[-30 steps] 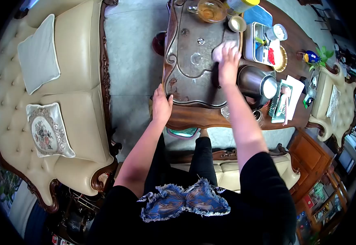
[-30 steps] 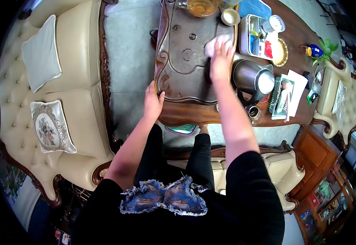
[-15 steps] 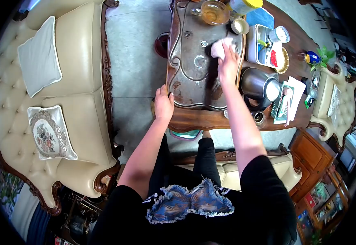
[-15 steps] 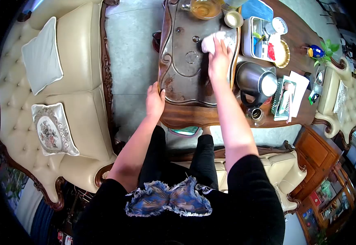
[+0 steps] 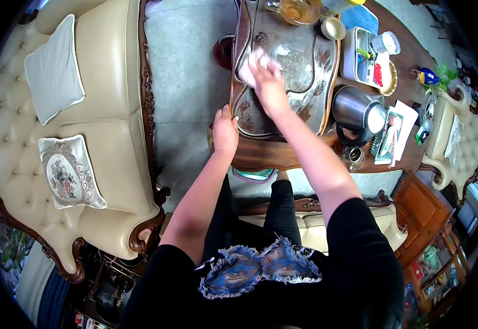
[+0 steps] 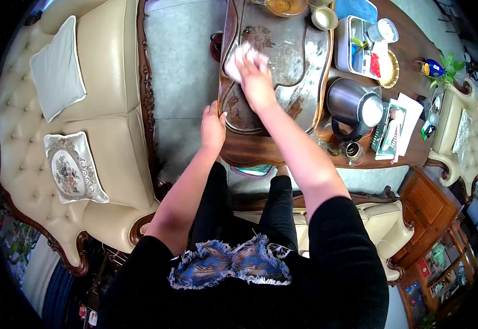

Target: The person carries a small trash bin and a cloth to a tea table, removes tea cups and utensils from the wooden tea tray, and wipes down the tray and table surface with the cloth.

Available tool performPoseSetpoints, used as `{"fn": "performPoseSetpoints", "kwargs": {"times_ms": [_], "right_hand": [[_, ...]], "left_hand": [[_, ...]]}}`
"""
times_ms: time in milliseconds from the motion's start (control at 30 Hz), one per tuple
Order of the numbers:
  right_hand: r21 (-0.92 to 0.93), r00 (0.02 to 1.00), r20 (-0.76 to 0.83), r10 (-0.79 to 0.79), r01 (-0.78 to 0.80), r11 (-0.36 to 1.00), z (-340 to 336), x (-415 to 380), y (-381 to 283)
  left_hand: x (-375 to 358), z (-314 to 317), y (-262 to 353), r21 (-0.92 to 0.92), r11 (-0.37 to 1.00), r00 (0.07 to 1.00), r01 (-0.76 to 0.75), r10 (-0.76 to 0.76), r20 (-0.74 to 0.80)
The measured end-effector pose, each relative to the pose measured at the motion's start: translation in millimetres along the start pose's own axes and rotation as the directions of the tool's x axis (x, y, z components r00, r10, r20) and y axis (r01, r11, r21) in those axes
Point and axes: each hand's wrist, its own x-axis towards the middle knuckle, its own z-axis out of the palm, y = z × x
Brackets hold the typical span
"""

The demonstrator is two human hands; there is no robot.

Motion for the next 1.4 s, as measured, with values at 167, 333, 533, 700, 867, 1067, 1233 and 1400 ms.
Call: {"fn": "performPoseSetpoints", "kwargs": {"times_ms": [167, 333, 533, 700, 867, 1067, 1233, 1400], "right_hand": [[0.113, 0.931, 0.353, 0.094, -0.142, 0.983, -61.3, -74.3, -1.0], [0.091, 0.976, -0.097, 0.197, -0.189, 0.978, -94.6, -16.7, 75.0], [-0.129, 0.937, -0.022, 0.350, -0.350, 0.928, -18.6, 36.8, 63.0], [0.101, 0.990, 0.028, 0.135, -0.137, 0.985, -5.6, -33.9, -15.4], [0.110, 0.978, 0.193, 0.076, -0.098, 0.989, -28.2, -131.1, -0.6], [0.152, 0.992, -0.032, 0.124, -0.118, 0.981, -91.2, -93.3, 50.2], [-0.035, 0.975, -0.083, 0.206, -0.210, 0.977, -34.6, -48.3, 52.3], [0.175, 0.971, 0.097, 0.218, -0.232, 0.957, -16.5, -129.7, -6.9]], "left_hand": [[0.3, 0.4, -2.6, 0.013, 1.000, 0.999, -0.023, 0.023, -0.040], [-2.3, 2.7, -4.3, 0.004, 1.000, 0.999, -0.030, 0.030, -0.022], [-2.8, 5.2, -5.7, 0.025, 0.996, 0.994, -0.085, 0.086, -0.067], [-3.7, 8.1, -3.1, 0.042, 0.997, 0.995, -0.069, 0.072, -0.066], [-3.2, -0.8, 3.5, 0.010, 0.999, 0.999, -0.036, 0.037, -0.026], [-4.9, 7.3, 0.5, -0.010, 1.000, 0.998, -0.015, 0.014, -0.062], [-5.8, 11.8, -3.3, -0.007, 0.999, 0.993, -0.049, 0.048, -0.110], [-4.0, 11.9, -4.4, -0.012, 0.999, 0.994, -0.037, 0.036, -0.100]]}}
